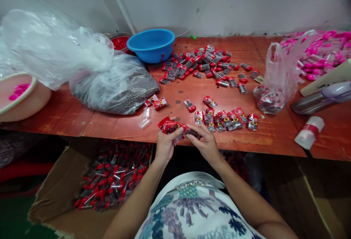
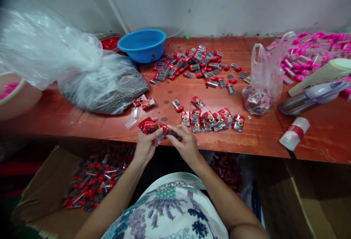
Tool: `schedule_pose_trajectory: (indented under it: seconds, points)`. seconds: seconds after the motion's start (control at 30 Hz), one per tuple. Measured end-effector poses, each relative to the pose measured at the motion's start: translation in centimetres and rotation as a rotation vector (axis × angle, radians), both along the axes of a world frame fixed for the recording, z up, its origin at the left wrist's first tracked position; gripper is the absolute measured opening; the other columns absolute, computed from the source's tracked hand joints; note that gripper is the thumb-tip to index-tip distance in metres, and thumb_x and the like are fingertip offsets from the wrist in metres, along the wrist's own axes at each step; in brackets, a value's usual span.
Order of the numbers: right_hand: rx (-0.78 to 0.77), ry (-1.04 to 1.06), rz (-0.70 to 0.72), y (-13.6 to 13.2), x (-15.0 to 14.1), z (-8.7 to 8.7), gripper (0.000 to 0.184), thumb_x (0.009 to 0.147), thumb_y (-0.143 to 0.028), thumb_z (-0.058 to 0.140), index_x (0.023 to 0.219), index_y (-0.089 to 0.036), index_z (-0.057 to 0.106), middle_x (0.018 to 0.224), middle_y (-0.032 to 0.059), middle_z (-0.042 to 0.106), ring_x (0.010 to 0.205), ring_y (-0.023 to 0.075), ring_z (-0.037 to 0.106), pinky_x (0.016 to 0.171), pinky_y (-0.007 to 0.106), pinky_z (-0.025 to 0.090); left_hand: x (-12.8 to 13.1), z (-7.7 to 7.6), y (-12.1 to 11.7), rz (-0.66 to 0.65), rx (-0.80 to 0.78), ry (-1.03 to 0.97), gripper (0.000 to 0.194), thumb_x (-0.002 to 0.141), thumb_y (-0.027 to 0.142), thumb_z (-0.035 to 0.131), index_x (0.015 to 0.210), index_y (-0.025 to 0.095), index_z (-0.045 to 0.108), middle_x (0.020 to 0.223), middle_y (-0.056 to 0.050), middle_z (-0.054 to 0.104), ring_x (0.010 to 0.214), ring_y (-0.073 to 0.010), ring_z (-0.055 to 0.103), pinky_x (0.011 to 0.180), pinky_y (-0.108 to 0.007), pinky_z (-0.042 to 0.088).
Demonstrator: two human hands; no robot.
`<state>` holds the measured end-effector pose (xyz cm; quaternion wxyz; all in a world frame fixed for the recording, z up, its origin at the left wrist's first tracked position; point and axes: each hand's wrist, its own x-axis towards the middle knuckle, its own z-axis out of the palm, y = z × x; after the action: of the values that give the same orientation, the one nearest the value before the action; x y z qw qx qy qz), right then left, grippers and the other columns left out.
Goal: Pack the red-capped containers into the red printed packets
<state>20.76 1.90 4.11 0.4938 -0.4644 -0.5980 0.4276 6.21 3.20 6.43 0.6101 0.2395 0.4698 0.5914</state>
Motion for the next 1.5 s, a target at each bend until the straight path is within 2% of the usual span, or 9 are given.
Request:
schedule_pose_trajectory:
  seconds: [0.13,0.27,0.47,0.7,0.9,1.1,1.23,1.33,1.5]
  points:
    - [-0.100,0.098,-0.017,0.0,-0.2,0.0,0.027,0.080,-0.030,0.067,0.107,-0.025,0.068,0.092,0.0019,0.063,0.081,0.0153,0.059,0.072,0.027,0.047,-0.5,0.2,0.1,-0.089,-0.016,0.018,0.055,0.054,0.016,0.083,0.106,0.017,0.062,0.078,-0.002,0.070,0.066,-0.0161,0.067,0.060,-0.025,0.055]
    - [-0.270,0.238,0.005,-0.2,-0.6,0.0,0.023,0.079,-0.036,0.067,0.098,-0.022,0.068,0.084,0.0010,0.066,0.069,0.0143,0.058,0.061,0.025,0.047,-0.9,0.4,0.1,-0.124,-0.014,0.027,0.063,0.053,0.015,0.083,0.111,0.019,0.060,0.082,-0.002,0.070,0.070,-0.0171,0.067,0.061,-0.027,0.055]
    - [-0.027,0.069,-0.108,-0.4,-0.8,0.4,0.017,0.078,-0.029,0.068,0.095,-0.024,0.070,0.089,0.0025,0.064,0.083,0.0165,0.059,0.076,0.029,0.046,-0.3,-0.3,-0.1,-0.021,0.020,0.031,0.055,0.053,0.014,0.083,0.104,0.019,0.063,0.080,0.000,0.069,0.069,-0.0121,0.065,0.070,-0.023,0.051]
    - [-0.309,0.231,-0.005,-0.3,-0.5,0.4,0.026,0.076,-0.039,0.069,0.095,-0.021,0.070,0.080,0.0008,0.064,0.059,0.0119,0.054,0.047,0.022,0.044,-0.2,0.3,-0.1,-0.085,0.027,0.039,0.064,0.051,0.009,0.083,0.109,0.020,0.060,0.079,0.001,0.070,0.069,-0.0136,0.066,0.070,-0.024,0.052]
    - [-0.078,0.073,-0.090,-0.2,-0.4,0.2,0.024,0.077,-0.030,0.070,0.100,-0.025,0.072,0.089,0.0025,0.064,0.083,0.0162,0.059,0.076,0.028,0.047,-0.3,0.6,0.1,-0.079,-0.005,0.109,0.048,0.054,0.012,0.082,0.098,0.015,0.062,0.076,0.000,0.070,0.069,-0.0133,0.065,0.073,-0.025,0.051]
    - [-0.332,0.263,0.008,0.3,-0.7,-0.3,0.027,0.076,-0.038,0.069,0.099,-0.024,0.071,0.086,0.0019,0.066,0.071,0.0155,0.060,0.058,0.025,0.049,-0.4,0.8,0.5,-0.149,-0.042,0.088,0.051,0.052,0.012,0.082,0.100,0.016,0.065,0.077,0.000,0.070,0.068,-0.0137,0.065,0.068,-0.025,0.050]
    - [-0.180,0.163,-0.056,0.3,-0.9,-0.2,0.025,0.076,-0.033,0.070,0.100,-0.025,0.072,0.088,0.0014,0.063,0.078,0.0154,0.059,0.071,0.028,0.048,0.4,0.5,0.5,0.001,0.000,0.103,0.025,0.055,0.015,0.081,0.075,0.014,0.066,0.070,0.001,0.067,0.062,-0.0112,0.061,0.064,-0.022,0.049]
    - [-0.055,0.052,-0.119,0.1,-1.0,-0.2,0.028,0.079,-0.030,0.068,0.107,-0.028,0.070,0.085,0.0011,0.059,0.078,0.0150,0.056,0.072,0.028,0.047,0.9,0.6,0.4,0.031,0.001,0.145,0.022,0.054,0.015,0.081,0.069,0.013,0.065,0.065,0.002,0.066,0.057,-0.0105,0.059,0.061,-0.022,0.048]
    - [-0.143,0.167,-0.087,0.0,-1.2,-0.5,0.023,0.078,-0.031,0.069,0.100,-0.026,0.070,0.085,0.0002,0.062,0.078,0.0150,0.059,0.071,0.027,0.047,0.7,0.8,0.4,-0.028,-0.014,0.141,0.022,0.054,0.014,0.081,0.069,0.013,0.065,0.064,0.002,0.065,0.057,-0.0111,0.059,0.060,-0.023,0.048]
